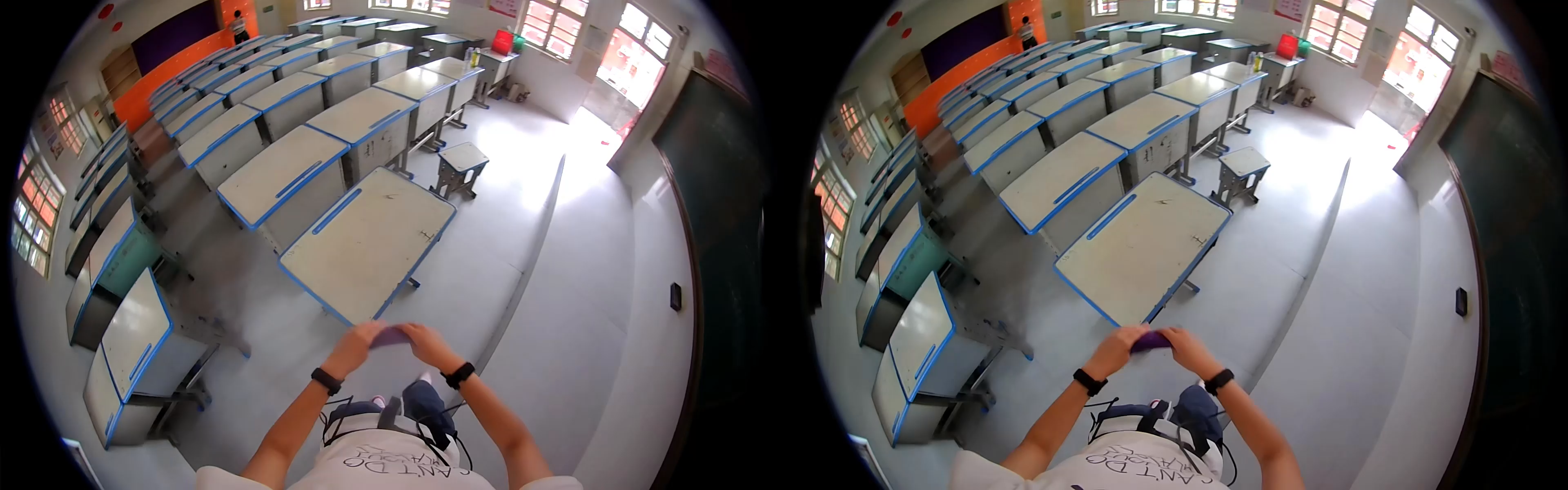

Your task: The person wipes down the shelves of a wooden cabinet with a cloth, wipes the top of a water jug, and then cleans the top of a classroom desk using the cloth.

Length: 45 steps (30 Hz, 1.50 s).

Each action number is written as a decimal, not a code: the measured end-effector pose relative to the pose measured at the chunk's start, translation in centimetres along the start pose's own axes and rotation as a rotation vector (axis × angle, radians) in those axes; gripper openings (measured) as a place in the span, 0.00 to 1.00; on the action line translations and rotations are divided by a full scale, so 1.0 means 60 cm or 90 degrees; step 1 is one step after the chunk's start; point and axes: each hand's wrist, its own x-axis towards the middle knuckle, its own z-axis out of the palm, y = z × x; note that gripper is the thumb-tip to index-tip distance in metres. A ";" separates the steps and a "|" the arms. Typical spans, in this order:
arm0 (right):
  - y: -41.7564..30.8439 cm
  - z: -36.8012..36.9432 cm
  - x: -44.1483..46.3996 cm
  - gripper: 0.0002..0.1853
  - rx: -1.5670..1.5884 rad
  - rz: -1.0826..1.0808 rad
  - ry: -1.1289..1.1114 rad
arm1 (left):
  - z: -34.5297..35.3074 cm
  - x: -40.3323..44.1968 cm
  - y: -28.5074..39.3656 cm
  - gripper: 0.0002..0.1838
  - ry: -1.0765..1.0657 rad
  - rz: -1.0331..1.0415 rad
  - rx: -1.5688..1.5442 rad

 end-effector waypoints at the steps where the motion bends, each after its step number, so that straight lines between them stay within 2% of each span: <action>1: -0.002 -0.015 0.044 0.28 -0.029 -0.002 -0.007 | -0.011 0.015 -0.005 0.26 0.082 -0.014 0.033; 4: 0.048 -0.006 0.164 0.32 -0.159 -0.207 0.020 | -0.014 0.049 -0.046 0.32 0.146 -0.119 0.105; 7: 0.143 0.048 0.243 0.32 -0.262 -0.315 -0.097 | 0.059 0.059 -0.126 0.35 0.141 -0.257 0.157; 8: 0.196 0.076 0.258 0.30 -0.319 -0.371 -0.143 | 0.094 0.057 -0.155 0.37 0.088 -0.321 0.139; 11: 0.324 0.085 0.275 0.32 -0.252 -0.335 -0.429 | 0.215 0.081 -0.219 0.37 -0.040 -0.365 0.153; 13: 0.384 0.061 0.279 0.33 -0.207 -0.351 -0.404 | 0.238 0.143 -0.199 0.36 -0.031 -0.404 0.127; 17: 0.474 -0.075 0.322 0.36 -0.188 -0.300 -0.403 | 0.253 0.292 -0.197 0.37 -0.031 -0.338 0.035; 18: 0.517 -0.086 0.328 0.37 -0.108 -0.294 -0.335 | 0.268 0.331 -0.215 0.37 -0.051 -0.308 0.067; 24: 0.608 -0.266 0.388 0.38 -0.074 -0.078 -0.256 | 0.309 0.605 -0.260 0.35 -0.101 -0.231 0.108; 29: 0.667 -0.308 0.419 0.40 -0.100 -0.008 -0.164 | 0.307 0.723 -0.288 0.38 -0.095 -0.192 0.109; 31: 0.665 -0.307 0.440 0.40 -0.095 0.009 -0.186 | 0.297 0.724 -0.296 0.36 -0.072 -0.198 0.118; 33: 0.663 -0.289 0.464 0.40 -0.112 -0.034 -0.203 | 0.278 0.701 -0.303 0.32 -0.042 -0.197 0.151; 36: 0.646 -0.228 0.503 0.41 -0.135 -0.130 -0.243 | 0.272 0.629 -0.333 0.37 0.066 -0.263 0.090; 41: 0.571 -0.062 0.522 0.41 -0.156 -0.322 -0.334 | 0.203 0.445 -0.302 0.38 0.116 -0.431 0.107; 43: 0.502 -0.022 0.503 0.39 -0.179 -0.409 -0.385 | 0.191 0.360 -0.258 0.39 0.142 -0.503 0.098; 45: 0.466 0.054 0.461 0.36 -0.155 -0.489 -0.375 | 0.193 0.290 -0.209 0.40 0.151 -0.592 0.082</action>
